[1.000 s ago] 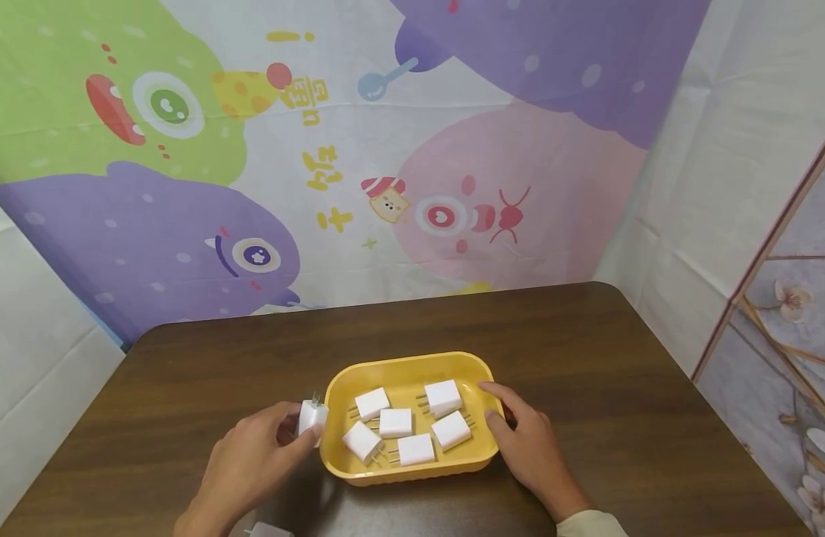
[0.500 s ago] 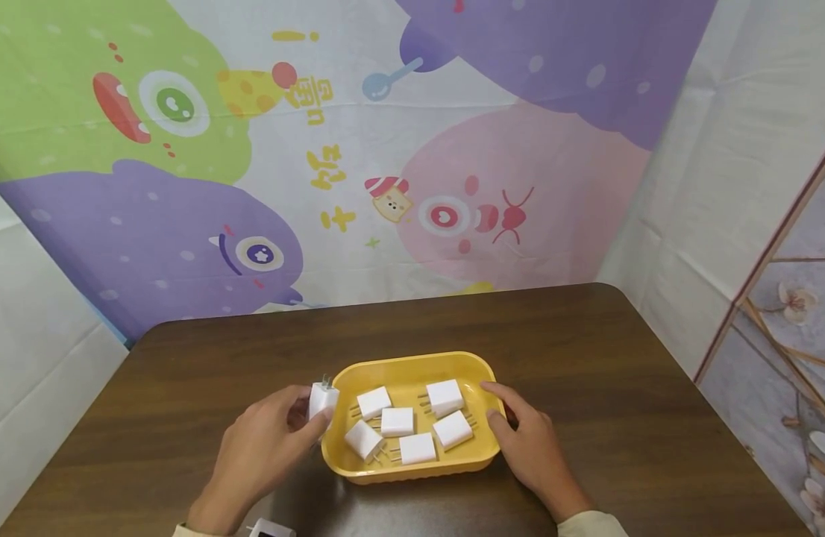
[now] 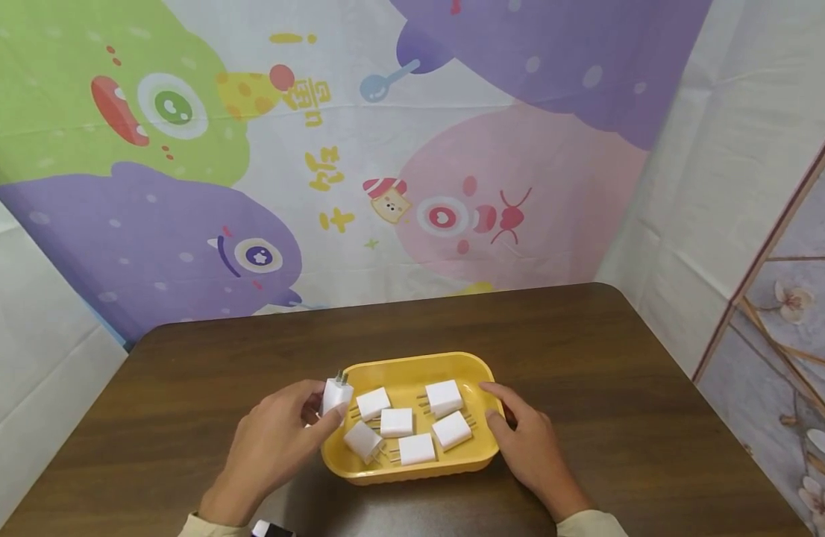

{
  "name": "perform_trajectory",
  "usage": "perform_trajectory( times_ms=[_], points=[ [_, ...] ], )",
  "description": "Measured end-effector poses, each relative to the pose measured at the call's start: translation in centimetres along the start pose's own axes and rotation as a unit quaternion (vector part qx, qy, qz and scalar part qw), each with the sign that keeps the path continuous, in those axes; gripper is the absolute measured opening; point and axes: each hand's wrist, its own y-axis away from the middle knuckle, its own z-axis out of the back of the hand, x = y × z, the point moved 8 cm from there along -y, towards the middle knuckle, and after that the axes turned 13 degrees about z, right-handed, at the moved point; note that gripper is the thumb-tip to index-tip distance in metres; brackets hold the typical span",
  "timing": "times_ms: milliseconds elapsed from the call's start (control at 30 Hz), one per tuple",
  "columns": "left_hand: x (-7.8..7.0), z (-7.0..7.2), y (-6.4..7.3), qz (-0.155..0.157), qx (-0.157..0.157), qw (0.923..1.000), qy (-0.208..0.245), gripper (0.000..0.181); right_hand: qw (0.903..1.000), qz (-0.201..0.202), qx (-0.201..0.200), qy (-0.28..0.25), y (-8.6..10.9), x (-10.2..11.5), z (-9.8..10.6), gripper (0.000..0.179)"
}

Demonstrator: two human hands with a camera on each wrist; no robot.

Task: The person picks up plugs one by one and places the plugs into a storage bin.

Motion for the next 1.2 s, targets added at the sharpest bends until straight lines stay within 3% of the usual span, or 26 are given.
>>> perform_trajectory(
  times_ms=[500, 800, 1200],
  points=[
    [-2.3, -1.2, -0.3, -0.039, 0.014, 0.9991, 0.006, 0.020, 0.9999, 0.009, -0.010, 0.001, 0.1, 0.1, 0.1, 0.036],
    [-4.1, -1.7, -1.2, -0.127, 0.007, 0.9904, -0.053, 0.026, 1.0000, 0.000, 0.001, -0.005, -0.1, 0.1, 0.0, 0.035],
    [-6.0, -3.0, -2.7, -0.172, 0.012, 0.9760, -0.133, 0.036, 1.0000, 0.000, -0.003, -0.008, 0.0, -0.1, 0.0, 0.035]
  ],
)
